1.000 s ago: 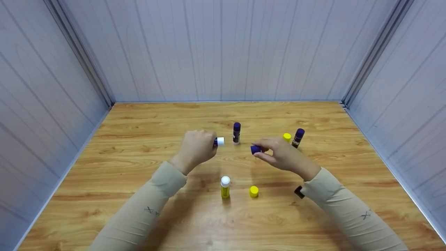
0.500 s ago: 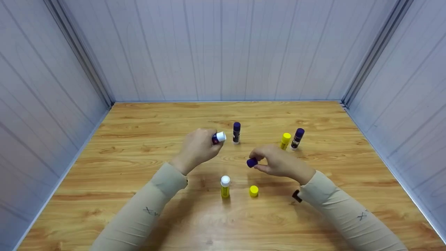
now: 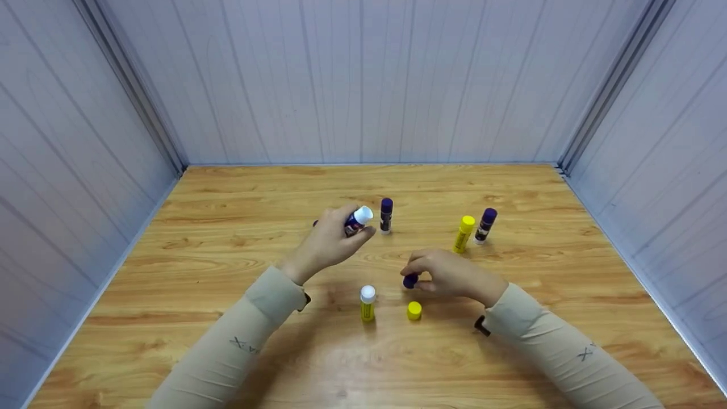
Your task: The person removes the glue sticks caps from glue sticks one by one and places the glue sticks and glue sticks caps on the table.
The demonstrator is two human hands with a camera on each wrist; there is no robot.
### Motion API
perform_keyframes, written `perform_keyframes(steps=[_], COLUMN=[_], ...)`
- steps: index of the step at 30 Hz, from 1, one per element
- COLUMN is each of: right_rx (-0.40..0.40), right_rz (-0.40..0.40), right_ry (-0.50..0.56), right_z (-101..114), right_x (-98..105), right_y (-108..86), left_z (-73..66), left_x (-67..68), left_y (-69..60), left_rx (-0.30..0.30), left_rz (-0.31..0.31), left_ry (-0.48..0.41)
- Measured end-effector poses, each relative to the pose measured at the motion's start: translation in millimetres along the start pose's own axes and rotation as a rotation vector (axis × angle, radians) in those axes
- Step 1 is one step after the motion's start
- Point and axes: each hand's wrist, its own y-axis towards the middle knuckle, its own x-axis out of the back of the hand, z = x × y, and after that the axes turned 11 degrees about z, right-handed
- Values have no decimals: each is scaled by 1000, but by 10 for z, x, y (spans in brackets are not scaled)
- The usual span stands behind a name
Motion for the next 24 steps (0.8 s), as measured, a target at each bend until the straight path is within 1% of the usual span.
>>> perform_keyframes(steps=[5,9,13,16,19,21,24], right_rx=[-22,-19,-9,-4,0,-3,-16], right_rz=[45,64,67,67,72,78,87], right_ry=[22,3,-27,-33,-32,-31,-30], right_z=[4,-6,-11,-14,-11,-5,6], right_x=[-36,-75,-108,-121,-122,-119,-115], right_y=[16,20,15,13,16,18,22], left_z=[-22,-23,-1,14,22,24,21], left_x=[4,1,-6,-6,-5,-6,-12], left_y=[-24,-47,-67,-80,-91,-90,-89], left_rx=[15,32,26,19,25,25,25], left_rz=[31,43,57,92,128,140,146], left_ry=[-85,-129,-174,-258,-336,-353,-354])
